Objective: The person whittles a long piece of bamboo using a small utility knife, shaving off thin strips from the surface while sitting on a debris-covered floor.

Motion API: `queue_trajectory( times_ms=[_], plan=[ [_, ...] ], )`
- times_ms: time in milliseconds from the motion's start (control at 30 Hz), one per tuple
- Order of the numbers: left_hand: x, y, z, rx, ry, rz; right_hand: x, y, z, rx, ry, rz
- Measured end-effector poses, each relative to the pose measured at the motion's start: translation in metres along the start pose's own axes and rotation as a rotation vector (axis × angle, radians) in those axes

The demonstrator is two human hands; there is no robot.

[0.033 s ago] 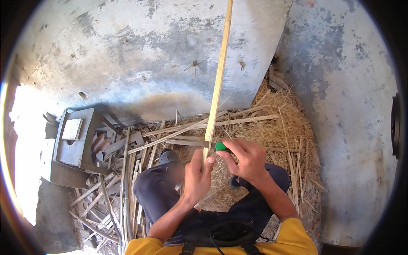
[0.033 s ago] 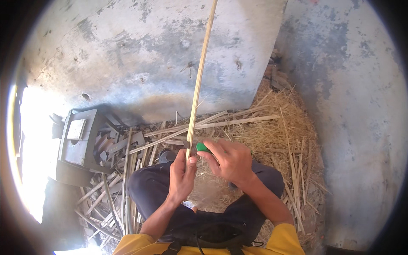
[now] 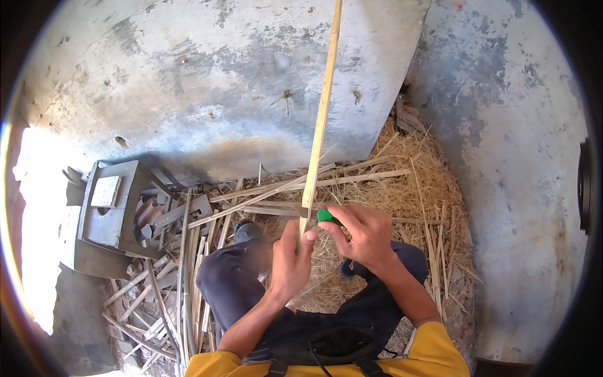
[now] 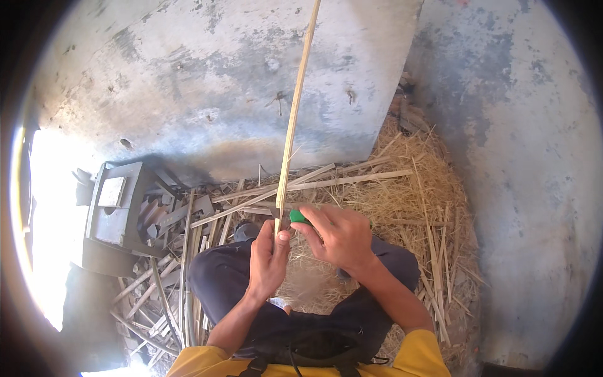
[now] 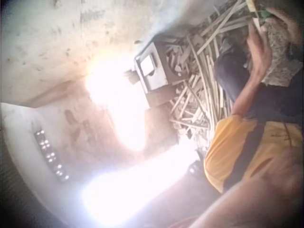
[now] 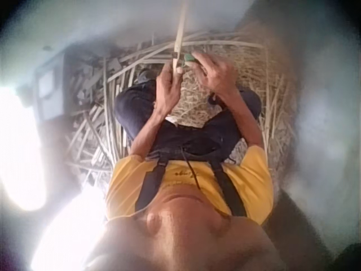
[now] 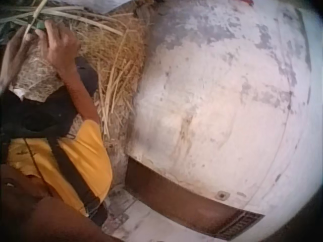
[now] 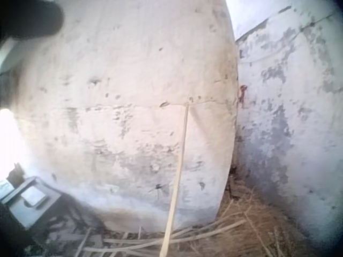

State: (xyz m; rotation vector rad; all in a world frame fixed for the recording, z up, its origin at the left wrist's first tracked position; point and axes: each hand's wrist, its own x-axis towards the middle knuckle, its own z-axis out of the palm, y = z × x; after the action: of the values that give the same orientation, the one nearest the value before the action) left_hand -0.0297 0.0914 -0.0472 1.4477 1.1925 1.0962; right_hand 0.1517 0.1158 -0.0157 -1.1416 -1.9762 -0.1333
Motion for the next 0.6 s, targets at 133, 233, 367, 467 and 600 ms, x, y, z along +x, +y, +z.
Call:
queue_trajectory(
  times_ms=[133, 233, 367, 467, 600],
  plan=[
    [-0.001, 0.003, -0.003, 0.083, 0.008, 0.009, 0.003, -0.001, 0.000, -0.025, -0.013, -0.021],
    [-0.001, 0.003, -0.003, 0.044, 0.024, 0.033, 0.009, -0.004, -0.004, -0.051, -0.030, -0.048],
    [-0.003, 0.003, 0.001, 0.041, 0.021, 0.049, 0.016, 0.004, 0.001, -0.009, 0.087, -0.070],
    [-0.027, 0.000, 0.017, 0.066, -0.032, -0.087, 0.045, 0.060, -0.030, -0.051, 0.174, 0.514],
    [-0.029, 0.013, 0.016, 0.172, -0.185, -0.035, 0.064, 0.122, -0.078, 0.021, 0.339, 0.560]
  ],
)
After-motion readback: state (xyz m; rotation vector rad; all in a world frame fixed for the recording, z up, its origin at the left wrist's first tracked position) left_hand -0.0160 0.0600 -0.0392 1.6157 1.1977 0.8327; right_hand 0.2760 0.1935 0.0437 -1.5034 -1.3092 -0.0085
